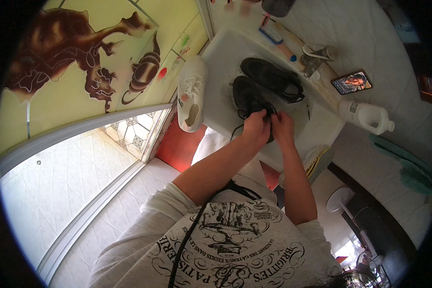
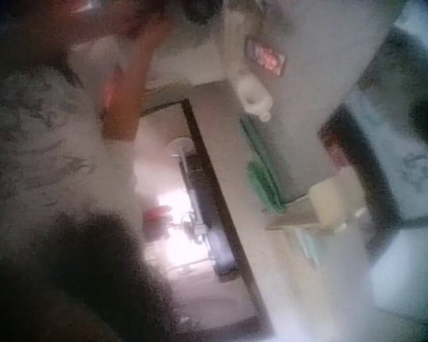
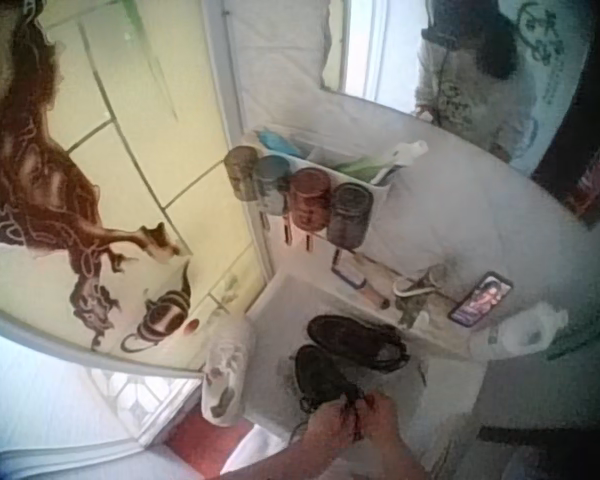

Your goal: The person stands at a sink and scrubs a pair of black shoes using a brush and water. They scrub the exterior surfaces and the interior of the shoes, rinsing them in the sink basin.

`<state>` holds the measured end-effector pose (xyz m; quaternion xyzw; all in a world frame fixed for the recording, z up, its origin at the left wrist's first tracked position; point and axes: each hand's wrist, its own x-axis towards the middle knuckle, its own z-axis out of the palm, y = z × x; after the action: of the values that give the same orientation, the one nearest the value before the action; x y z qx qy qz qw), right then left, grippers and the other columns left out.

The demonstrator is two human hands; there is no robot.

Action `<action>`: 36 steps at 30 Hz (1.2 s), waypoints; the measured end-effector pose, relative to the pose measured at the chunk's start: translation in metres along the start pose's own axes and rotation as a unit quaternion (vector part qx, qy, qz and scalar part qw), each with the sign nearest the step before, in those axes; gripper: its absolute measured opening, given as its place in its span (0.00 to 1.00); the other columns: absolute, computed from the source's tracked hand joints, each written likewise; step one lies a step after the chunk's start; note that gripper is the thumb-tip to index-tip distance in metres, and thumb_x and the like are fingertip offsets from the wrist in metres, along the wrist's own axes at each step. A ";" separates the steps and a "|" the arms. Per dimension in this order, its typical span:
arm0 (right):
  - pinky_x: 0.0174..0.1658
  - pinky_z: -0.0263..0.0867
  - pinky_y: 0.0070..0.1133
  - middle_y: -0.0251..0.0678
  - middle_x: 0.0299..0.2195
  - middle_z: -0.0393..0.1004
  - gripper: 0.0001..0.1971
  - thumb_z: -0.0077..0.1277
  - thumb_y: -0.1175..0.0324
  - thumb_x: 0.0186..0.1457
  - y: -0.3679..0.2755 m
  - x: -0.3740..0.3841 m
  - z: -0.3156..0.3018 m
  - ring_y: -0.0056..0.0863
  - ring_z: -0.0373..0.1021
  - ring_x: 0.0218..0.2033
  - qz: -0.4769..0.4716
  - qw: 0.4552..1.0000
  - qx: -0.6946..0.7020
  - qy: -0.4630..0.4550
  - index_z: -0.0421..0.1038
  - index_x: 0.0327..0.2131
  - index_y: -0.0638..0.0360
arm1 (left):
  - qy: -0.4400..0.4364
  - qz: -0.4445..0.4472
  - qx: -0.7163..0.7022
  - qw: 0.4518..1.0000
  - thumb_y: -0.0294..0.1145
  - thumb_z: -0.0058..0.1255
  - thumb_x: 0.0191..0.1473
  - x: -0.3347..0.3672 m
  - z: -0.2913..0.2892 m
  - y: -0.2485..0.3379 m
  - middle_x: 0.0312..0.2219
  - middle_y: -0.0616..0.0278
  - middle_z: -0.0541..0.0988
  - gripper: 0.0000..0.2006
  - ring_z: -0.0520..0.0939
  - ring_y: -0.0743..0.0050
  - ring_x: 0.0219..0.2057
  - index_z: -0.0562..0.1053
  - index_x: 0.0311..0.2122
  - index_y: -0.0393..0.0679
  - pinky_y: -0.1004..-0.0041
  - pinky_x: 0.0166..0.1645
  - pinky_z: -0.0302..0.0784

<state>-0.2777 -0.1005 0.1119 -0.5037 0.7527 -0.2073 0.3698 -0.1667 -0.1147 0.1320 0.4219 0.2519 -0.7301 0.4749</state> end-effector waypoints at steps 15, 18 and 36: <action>0.34 0.66 0.27 0.41 0.30 0.74 0.11 0.52 0.64 0.55 -0.044 -0.013 -0.044 0.33 0.71 0.28 0.001 0.999 0.043 0.007 0.73 0.36 0.61 | 0.043 0.186 0.198 0.961 0.24 0.48 0.55 -0.014 0.000 0.001 0.30 0.64 0.74 0.02 0.72 0.75 0.32 0.69 0.34 0.39 0.75 0.38 0.67; 0.33 0.66 0.27 0.38 0.31 0.72 0.08 0.53 0.67 0.54 -0.062 -0.015 -0.049 0.31 0.70 0.28 -0.114 0.993 0.025 0.019 0.74 0.38 0.57 | 0.037 0.214 0.297 0.930 0.25 0.48 0.55 -0.019 -0.001 -0.001 0.29 0.65 0.75 0.03 0.71 0.78 0.31 0.69 0.32 0.37 0.77 0.36 0.66; 0.36 0.67 0.28 0.39 0.33 0.69 0.08 0.54 0.71 0.47 -0.088 0.000 -0.034 0.35 0.71 0.32 -0.091 0.989 -0.118 -0.021 0.71 0.33 0.61 | -0.030 0.357 0.637 0.683 0.27 0.45 0.51 -0.019 -0.006 0.012 0.22 0.44 0.75 0.07 0.76 0.47 0.27 0.67 0.25 0.35 0.58 0.31 0.71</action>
<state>-0.2506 -0.1384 0.1936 -0.6144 0.7148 -0.1394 0.3036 -0.1498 -0.1063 0.1455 0.6587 -0.4576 -0.5019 0.3238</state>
